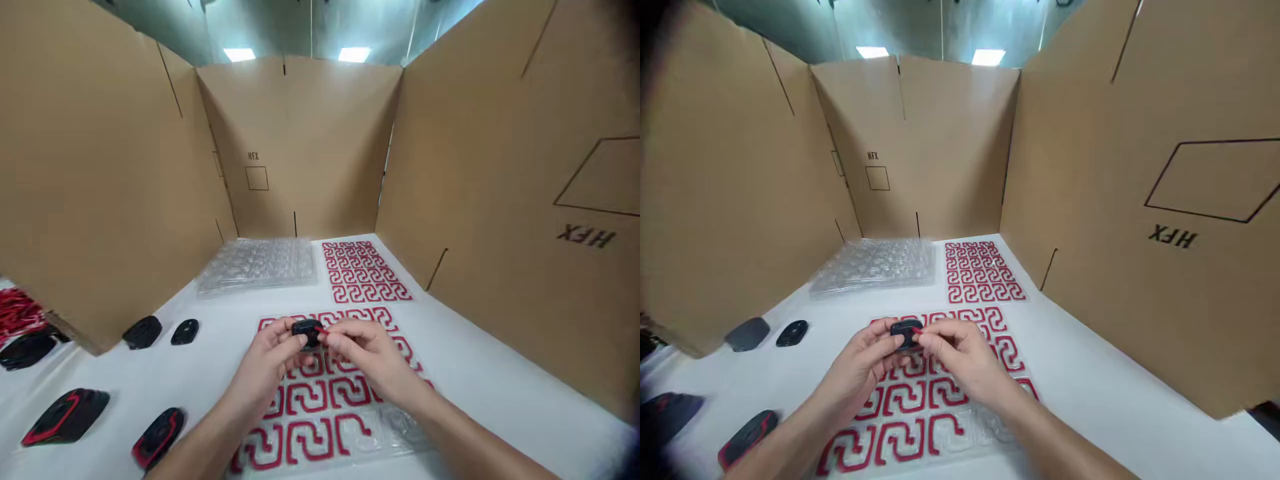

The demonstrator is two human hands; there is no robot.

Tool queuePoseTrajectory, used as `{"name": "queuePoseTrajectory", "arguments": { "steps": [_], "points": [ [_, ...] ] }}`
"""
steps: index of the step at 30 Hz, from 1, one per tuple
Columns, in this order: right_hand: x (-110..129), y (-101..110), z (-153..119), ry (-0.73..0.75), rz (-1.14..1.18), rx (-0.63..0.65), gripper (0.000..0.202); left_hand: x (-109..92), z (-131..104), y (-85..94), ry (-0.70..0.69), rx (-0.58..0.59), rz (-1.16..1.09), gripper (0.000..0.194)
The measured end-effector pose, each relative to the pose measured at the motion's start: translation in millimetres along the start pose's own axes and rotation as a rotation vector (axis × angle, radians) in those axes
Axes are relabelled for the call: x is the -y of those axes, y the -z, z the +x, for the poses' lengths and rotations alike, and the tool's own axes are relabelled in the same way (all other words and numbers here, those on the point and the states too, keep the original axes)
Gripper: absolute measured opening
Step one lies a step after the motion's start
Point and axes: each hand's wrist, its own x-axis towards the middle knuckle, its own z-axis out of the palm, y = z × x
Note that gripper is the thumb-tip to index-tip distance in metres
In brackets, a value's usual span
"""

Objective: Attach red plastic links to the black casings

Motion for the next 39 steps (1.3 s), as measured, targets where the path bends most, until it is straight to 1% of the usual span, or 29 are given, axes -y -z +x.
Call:
{"name": "queuePoseTrajectory", "arguments": {
  "steps": [2, 5, 7, 9, 11, 14, 19, 24, 26, 28, 31, 33, 35, 39],
  "points": [
    [3, -2, -3, 0.083, -0.198, 0.092, 0.024, 0, 0, -0.7, -0.017, -0.025, -0.01, 0.023],
    [4, -6, -7, 0.179, -0.461, 0.188, 0.026, 1, 1, 0.2, -0.042, -0.055, 0.018, 0.021],
    [2, -7, -9, 0.201, -0.574, 0.214, 0.023, 1, 2, 1.9, -0.054, -0.064, 0.071, 0.02],
    [0, -8, -10, 0.185, -0.597, 0.189, 0.018, 2, 3, 3.6, -0.064, -0.06, 0.133, 0.018],
    [0, -8, -9, 0.171, -0.58, 0.138, 0.016, 2, 3, 4.2, -0.066, -0.058, 0.172, 0.018],
    [1, -6, -8, 0.177, -0.537, 0.082, 0.017, -1, 1, 2.5, -0.056, -0.052, 0.158, 0.019],
    [4, -5, -6, 0.215, -0.485, 0.03, 0.019, -5, 0, -0.5, -0.032, -0.065, 0.074, 0.019],
    [5, -5, -5, 0.247, -0.425, -0.016, 0.02, -7, 1, 1.2, -0.002, -0.065, 0.029, 0.017],
    [4, -3, -4, 0.203, -0.318, -0.045, 0.02, -8, 0, 1.4, 0.003, -0.049, 0.02, 0.016],
    [1, 0, -2, 0.117, -0.165, -0.058, 0.023, -8, -1, 0.8, 0.013, -0.016, 0.025, 0.016],
    [-6, 4, 1, -0.028, 0.049, -0.031, 0.025, -8, -3, -0.9, 0.015, 0.01, 0.039, 0.019],
    [-11, 5, 2, -0.088, 0.131, -0.015, 0.025, -7, -3, -2.1, 0.006, 0.003, 0.043, 0.022],
    [-13, 4, 2, -0.11, 0.172, -0.024, 0.023, -6, -3, -3.1, -0.002, -0.007, 0.043, 0.023],
    [-14, 3, 2, -0.105, 0.218, -0.041, 0.017, -4, -2, -3.5, -0.009, -0.023, 0.036, 0.019]
  ]
}}
